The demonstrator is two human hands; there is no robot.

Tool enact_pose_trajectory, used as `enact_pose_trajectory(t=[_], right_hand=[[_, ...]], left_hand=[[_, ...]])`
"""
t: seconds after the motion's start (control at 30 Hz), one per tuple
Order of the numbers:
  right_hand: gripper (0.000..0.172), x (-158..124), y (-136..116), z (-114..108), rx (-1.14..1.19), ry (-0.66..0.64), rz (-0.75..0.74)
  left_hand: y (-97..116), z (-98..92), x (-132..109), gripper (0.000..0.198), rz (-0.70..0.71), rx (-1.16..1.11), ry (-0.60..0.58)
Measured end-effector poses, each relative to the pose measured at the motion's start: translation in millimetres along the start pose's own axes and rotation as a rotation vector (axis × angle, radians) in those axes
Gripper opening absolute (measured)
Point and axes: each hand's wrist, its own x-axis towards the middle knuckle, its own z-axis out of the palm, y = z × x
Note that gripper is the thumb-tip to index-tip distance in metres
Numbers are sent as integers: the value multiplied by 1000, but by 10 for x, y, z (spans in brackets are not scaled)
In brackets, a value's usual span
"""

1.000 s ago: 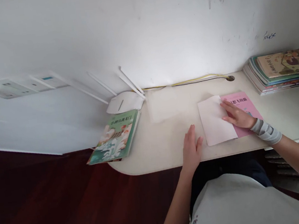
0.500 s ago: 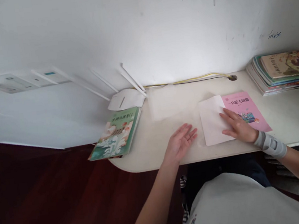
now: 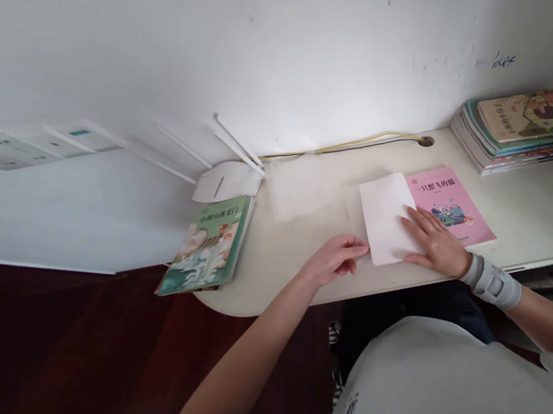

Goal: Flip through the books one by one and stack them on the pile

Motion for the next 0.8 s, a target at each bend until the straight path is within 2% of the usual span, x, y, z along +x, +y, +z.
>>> enact_pose_trajectory(t=[0.17, 0.23, 0.33, 0.53, 0.6, 0.67, 0.77, 0.8], right_hand=[[79, 2, -29, -34, 33, 12, 15], [78, -2, -34, -33, 22, 10, 10], [76, -5, -33, -24, 0, 13, 4], [74, 9, -43, 8, -33, 11, 5], [72, 3, -56, 23, -49, 5, 2], [70, -17, -65, 29, -50, -2, 1], [69, -43, -32, -1, -1, -36, -9], [68, -35, 1, -17, 32, -58, -15]], left_hand=[[18, 132, -75, 35, -1, -81, -96], [11, 191, -99, 34, 14, -8, -47], [-12, 273, -117, 36, 51, 147, 98], [-121, 341, -58, 59, 71, 282, 234], [-165, 337, -56, 70, 107, 398, 331], [-206, 336, -82, 75, 146, 588, 483], [-254, 391, -132, 65, 288, 919, 749], [-268, 436, -135, 60, 364, 1016, 796]])
